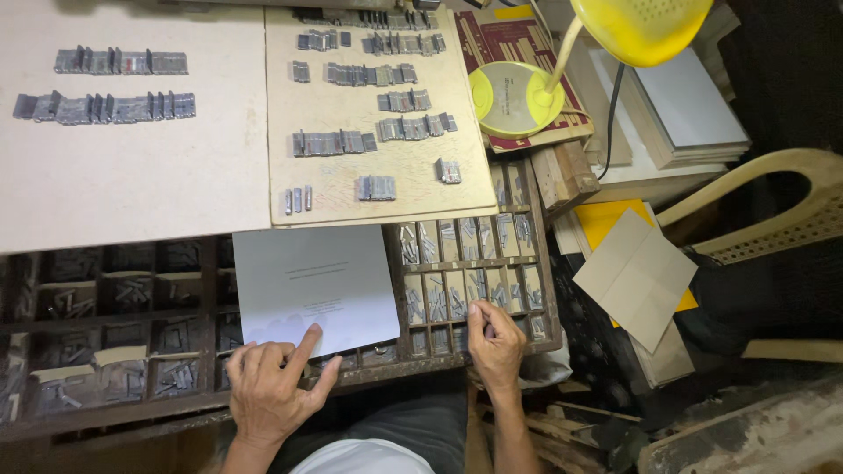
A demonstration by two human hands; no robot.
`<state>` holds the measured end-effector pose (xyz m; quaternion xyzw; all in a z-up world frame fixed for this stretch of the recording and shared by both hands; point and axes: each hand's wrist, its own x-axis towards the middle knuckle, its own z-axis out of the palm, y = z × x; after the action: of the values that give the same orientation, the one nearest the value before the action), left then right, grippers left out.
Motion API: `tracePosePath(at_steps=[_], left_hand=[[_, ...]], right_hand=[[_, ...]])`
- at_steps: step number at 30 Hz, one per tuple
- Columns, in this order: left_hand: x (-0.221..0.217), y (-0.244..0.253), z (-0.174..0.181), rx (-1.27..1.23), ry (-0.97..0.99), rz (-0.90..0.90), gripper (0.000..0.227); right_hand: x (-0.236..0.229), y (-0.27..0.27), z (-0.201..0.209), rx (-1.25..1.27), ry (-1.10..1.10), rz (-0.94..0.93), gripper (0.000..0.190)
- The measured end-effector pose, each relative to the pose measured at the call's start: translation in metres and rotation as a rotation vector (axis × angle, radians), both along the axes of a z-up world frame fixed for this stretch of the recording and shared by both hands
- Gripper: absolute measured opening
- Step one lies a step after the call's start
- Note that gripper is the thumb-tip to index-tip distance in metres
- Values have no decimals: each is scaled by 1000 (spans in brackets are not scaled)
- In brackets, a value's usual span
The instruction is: The person selects individual metal movable type characters from a wooden type case and arranges them in lines on a white surface. They reference a printed sheet of text while organizing the characters into words and lines.
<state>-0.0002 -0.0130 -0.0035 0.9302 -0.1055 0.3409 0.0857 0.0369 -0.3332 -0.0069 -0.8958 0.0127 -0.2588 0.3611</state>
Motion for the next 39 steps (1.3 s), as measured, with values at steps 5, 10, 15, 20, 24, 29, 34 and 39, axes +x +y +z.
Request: tracePosePath(at_steps=[5,10,15,20,24,29,34,39], left_hand=[[0,0,-3,9,-17,-1,48],[0,-1,-3,25,-9,7,47],[0,-2,-1,22,-19,1,46],[-1,-3,-2,35,-13,13,45],[0,-3,-2,45,-5,5,47],[0,-2,-6,46,-9,-1,48],[0,-3,-5,42,-10,-2,48],[0,-3,-6,55,-13,0,48]], right_hand=[[-1,-1,2,11,-31,16,13],[-1,-3,3,41,13,19,14],[-2,-4,6,77,25,35,15],[-2,-3,9,77,-19,48,14],[-3,-5,8,70,-2,43,14],[-3,-7,4,58,-30,47,14],[-3,-7,3,51,-58,63,12],[-3,-9,0,41,-69,68,11]])
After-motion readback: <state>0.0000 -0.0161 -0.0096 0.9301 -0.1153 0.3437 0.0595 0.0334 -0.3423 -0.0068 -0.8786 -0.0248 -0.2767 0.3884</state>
